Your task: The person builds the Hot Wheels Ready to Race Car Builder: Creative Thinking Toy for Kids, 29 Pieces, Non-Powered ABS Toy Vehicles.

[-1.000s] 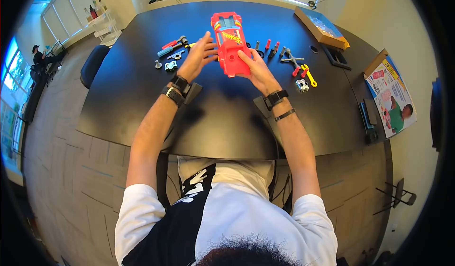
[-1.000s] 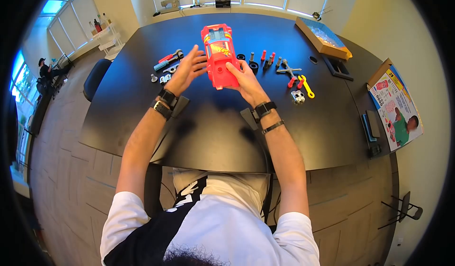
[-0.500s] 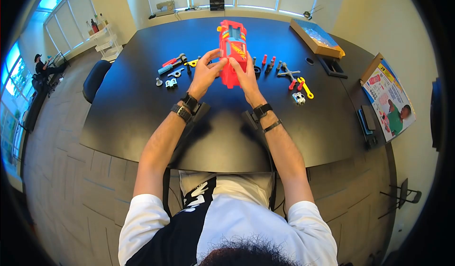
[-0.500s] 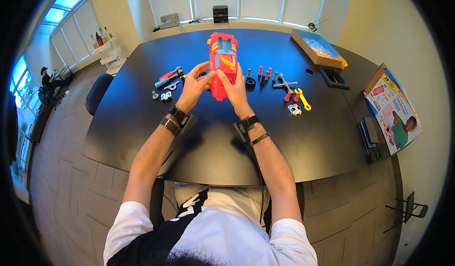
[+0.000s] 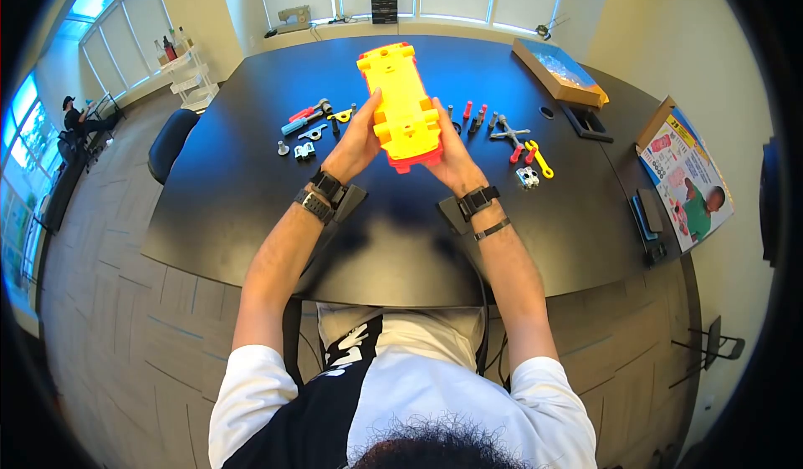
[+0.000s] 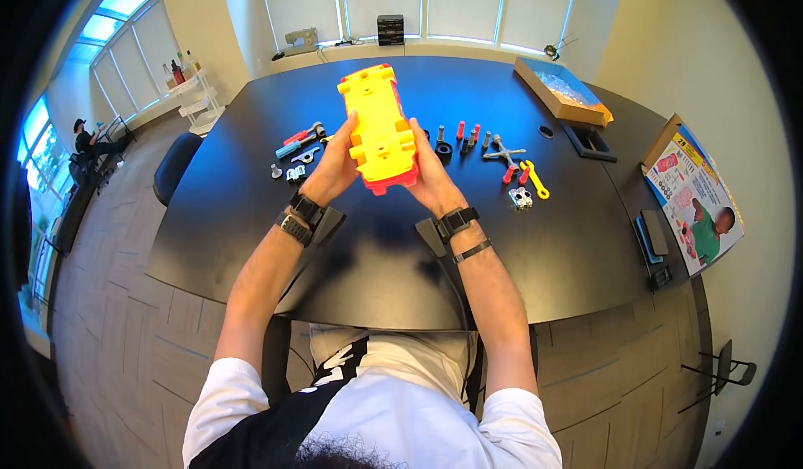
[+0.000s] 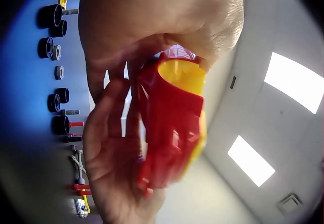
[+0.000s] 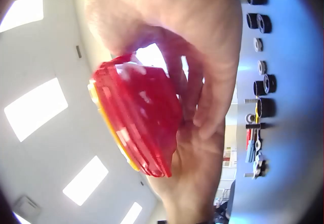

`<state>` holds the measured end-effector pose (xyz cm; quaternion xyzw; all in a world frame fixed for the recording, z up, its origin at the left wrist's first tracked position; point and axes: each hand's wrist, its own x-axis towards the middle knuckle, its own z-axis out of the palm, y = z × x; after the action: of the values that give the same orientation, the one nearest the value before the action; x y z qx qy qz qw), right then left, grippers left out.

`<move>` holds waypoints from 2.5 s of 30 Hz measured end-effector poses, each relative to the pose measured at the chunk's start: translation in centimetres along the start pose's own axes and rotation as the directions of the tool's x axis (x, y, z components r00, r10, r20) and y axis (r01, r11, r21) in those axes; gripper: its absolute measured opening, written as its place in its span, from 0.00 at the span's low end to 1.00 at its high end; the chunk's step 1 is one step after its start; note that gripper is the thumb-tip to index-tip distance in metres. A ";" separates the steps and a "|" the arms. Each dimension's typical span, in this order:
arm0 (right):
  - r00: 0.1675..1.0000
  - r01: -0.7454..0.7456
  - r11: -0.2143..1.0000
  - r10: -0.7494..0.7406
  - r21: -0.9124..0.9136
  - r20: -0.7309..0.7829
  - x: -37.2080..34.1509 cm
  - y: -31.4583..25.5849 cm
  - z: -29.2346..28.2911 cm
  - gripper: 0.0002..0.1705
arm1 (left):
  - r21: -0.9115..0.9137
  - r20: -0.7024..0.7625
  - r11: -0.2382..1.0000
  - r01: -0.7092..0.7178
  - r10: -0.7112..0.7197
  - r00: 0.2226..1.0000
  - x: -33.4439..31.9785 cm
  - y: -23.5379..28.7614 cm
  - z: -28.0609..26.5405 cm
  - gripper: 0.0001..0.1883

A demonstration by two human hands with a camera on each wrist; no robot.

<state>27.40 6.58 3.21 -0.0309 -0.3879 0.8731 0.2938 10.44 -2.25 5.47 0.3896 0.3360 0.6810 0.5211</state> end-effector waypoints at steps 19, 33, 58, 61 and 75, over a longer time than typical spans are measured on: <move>0.980 -0.127 0.990 0.134 -0.057 0.146 -2.4 -0.9 3.0 0.46 | 0.209 0.017 0.965 0.157 -0.164 0.986 -1.5 2.3 -0.7 0.24; 0.991 0.018 0.976 -0.047 -0.218 -0.129 -2.9 -0.3 1.7 0.41 | 0.383 -0.159 0.924 0.012 0.053 0.986 -1.3 1.9 -1.3 0.44; 0.977 0.053 0.999 -0.051 0.002 -0.207 -3.1 -1.3 -0.7 0.36 | 0.969 0.064 -0.247 0.004 0.265 0.962 4.9 -1.0 -11.3 0.10; 0.977 0.047 0.999 -0.046 0.002 -0.207 -3.1 -1.4 -0.9 0.35 | 0.930 0.056 -0.367 0.030 0.222 0.973 5.2 -2.4 -12.5 0.09; 0.967 0.093 0.996 -0.090 -0.003 -0.240 -3.2 -1.2 -1.5 0.36 | 0.899 0.158 0.274 -0.341 0.523 0.838 -1.2 2.2 -2.9 0.07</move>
<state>31.08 6.46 2.46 -0.1170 -0.3468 0.8501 0.3786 7.05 -4.13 5.77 0.6231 0.5708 0.5346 -0.0095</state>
